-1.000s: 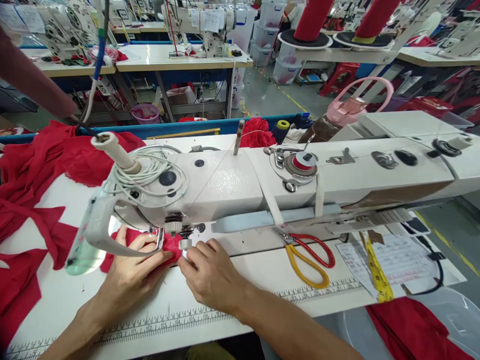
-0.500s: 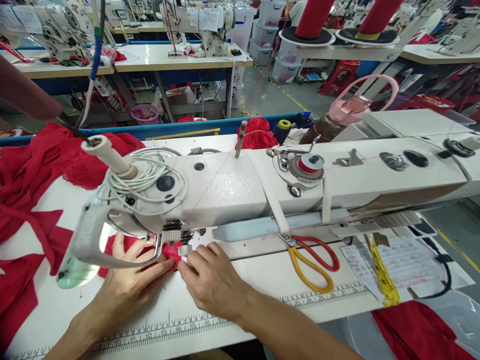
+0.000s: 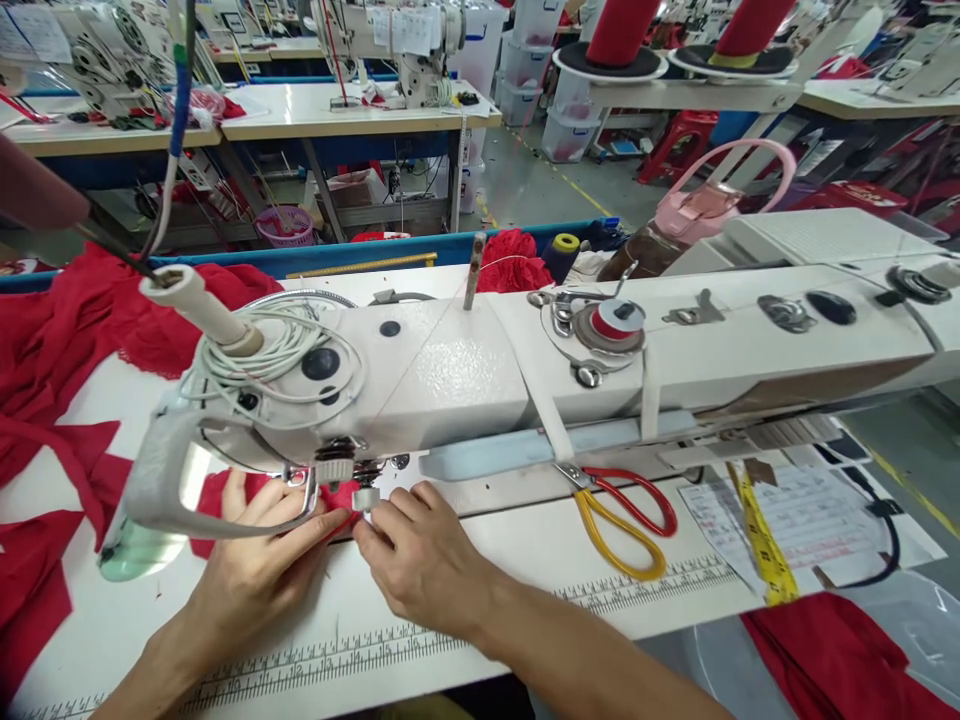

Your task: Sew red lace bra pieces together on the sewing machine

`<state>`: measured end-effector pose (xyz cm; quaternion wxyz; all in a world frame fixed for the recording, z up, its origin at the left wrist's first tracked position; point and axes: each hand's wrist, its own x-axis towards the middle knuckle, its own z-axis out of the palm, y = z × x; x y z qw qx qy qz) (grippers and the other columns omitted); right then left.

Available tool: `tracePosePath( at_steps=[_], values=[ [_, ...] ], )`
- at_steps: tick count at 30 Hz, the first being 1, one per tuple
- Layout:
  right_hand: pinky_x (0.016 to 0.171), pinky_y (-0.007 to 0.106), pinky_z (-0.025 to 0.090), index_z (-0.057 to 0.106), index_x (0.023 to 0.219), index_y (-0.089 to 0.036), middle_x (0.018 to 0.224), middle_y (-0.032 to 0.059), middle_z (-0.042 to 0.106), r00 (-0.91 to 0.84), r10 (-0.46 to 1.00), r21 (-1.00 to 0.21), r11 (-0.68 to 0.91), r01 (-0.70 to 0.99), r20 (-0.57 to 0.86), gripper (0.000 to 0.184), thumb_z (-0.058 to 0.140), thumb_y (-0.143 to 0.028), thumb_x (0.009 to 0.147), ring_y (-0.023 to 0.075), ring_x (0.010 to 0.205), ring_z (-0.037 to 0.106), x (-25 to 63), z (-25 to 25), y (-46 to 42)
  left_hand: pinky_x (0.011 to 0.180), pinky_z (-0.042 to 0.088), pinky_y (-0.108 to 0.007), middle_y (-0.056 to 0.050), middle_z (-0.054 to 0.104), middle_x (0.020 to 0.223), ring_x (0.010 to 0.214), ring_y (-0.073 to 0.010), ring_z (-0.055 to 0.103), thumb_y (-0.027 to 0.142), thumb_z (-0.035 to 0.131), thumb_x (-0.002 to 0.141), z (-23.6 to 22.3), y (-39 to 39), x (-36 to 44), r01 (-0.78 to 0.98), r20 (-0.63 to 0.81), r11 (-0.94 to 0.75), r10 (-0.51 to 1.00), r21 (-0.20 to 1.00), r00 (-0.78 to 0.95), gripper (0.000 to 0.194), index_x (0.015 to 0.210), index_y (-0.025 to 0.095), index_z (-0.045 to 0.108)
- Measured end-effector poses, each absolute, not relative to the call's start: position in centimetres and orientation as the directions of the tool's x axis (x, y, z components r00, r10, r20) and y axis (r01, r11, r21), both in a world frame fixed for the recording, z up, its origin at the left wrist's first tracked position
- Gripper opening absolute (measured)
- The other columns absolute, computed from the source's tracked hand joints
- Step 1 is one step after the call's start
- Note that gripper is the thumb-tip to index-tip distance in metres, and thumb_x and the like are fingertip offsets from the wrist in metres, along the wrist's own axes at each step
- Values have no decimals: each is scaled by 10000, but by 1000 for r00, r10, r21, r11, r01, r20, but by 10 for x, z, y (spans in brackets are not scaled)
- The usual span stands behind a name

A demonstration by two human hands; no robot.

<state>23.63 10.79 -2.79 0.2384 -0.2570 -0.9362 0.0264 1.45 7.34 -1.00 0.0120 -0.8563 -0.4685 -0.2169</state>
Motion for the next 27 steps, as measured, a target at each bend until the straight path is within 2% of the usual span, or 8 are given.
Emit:
tracePosePath(
  at_steps=[5, 15, 27],
  values=[
    [749, 365, 293, 663, 1022, -149, 802, 39, 558, -751, 490, -170, 868, 466, 443, 186, 545, -131, 879, 191, 737, 435, 236, -30, 108, 785, 471, -349, -60, 643, 908, 879, -223, 548, 4, 516, 786, -18, 73, 13, 784, 350, -600, 777, 160, 523, 407, 1102, 203, 677],
    [696, 365, 272, 664, 1046, -147, 781, 39, 535, -755, 485, -164, 871, 463, 442, 222, 518, -133, 880, 200, 736, 414, 236, -27, 109, 867, 512, -394, -96, 656, 974, 970, -247, 561, -2, 489, 753, -19, 71, 16, 802, 360, -572, 795, 175, 489, 415, 1057, 194, 692],
    [715, 364, 273, 662, 1065, -133, 800, 43, 549, -754, 483, -159, 871, 464, 445, 220, 578, -136, 861, 202, 752, 435, 237, -29, 108, 859, 528, -365, -101, 650, 957, 997, -250, 556, -3, 504, 761, -22, 73, 14, 772, 376, -610, 768, 182, 518, 410, 1081, 173, 689]
  ],
)
